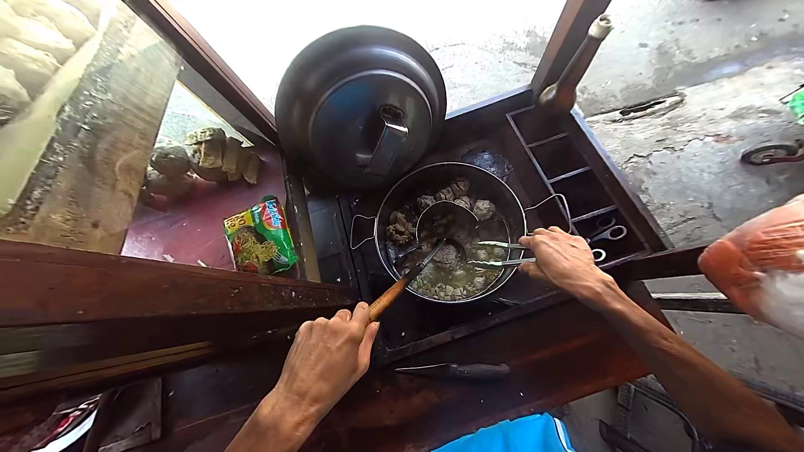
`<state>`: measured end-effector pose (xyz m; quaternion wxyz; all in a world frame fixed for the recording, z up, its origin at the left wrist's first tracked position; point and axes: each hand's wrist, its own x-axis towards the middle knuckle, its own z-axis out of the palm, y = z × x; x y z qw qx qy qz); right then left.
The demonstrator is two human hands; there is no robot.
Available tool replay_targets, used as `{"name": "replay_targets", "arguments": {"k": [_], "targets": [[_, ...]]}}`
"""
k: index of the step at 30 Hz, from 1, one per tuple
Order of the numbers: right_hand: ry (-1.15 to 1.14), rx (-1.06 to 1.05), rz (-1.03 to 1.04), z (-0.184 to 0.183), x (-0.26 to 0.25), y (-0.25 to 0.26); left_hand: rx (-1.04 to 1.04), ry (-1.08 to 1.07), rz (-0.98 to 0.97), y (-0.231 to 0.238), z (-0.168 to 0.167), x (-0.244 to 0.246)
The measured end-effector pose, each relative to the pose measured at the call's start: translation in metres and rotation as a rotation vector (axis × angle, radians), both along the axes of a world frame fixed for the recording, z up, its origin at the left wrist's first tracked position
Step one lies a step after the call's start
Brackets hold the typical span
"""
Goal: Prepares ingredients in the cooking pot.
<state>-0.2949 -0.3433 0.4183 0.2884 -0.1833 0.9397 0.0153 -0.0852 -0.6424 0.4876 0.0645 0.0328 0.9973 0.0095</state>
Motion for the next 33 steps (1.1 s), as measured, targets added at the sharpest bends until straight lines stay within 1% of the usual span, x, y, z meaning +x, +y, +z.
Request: {"name": "replay_targets", "arguments": {"k": [4, 10, 13, 20, 23, 27, 33], "targets": [[-0.003, -0.025, -0.012, -0.002, 0.009, 0.009, -0.139, 0.015, -0.119, 0.009, -0.005, -0.013], [-0.006, -0.07, -0.056, -0.001, 0.023, 0.023, -0.2, 0.026, -0.197, 0.019, -0.019, -0.043], [0.004, -0.084, -0.061, 0.0, 0.029, 0.03, -0.202, -0.076, -0.183, 0.024, -0.023, -0.06], [0.001, -0.106, -0.07, 0.003, 0.039, 0.037, -0.229, -0.308, -0.027, 0.052, -0.022, -0.094], [-0.008, -0.107, -0.064, 0.004, 0.041, 0.038, -0.262, -0.351, -0.006, 0.067, -0.021, -0.098], [-0.014, -0.128, -0.056, 0.005, 0.042, 0.037, -0.305, -0.525, 0.02, 0.091, -0.016, -0.102], [-0.017, -0.14, -0.056, 0.01, 0.042, 0.04, -0.317, -0.683, 0.025, 0.122, -0.001, -0.099]]}}
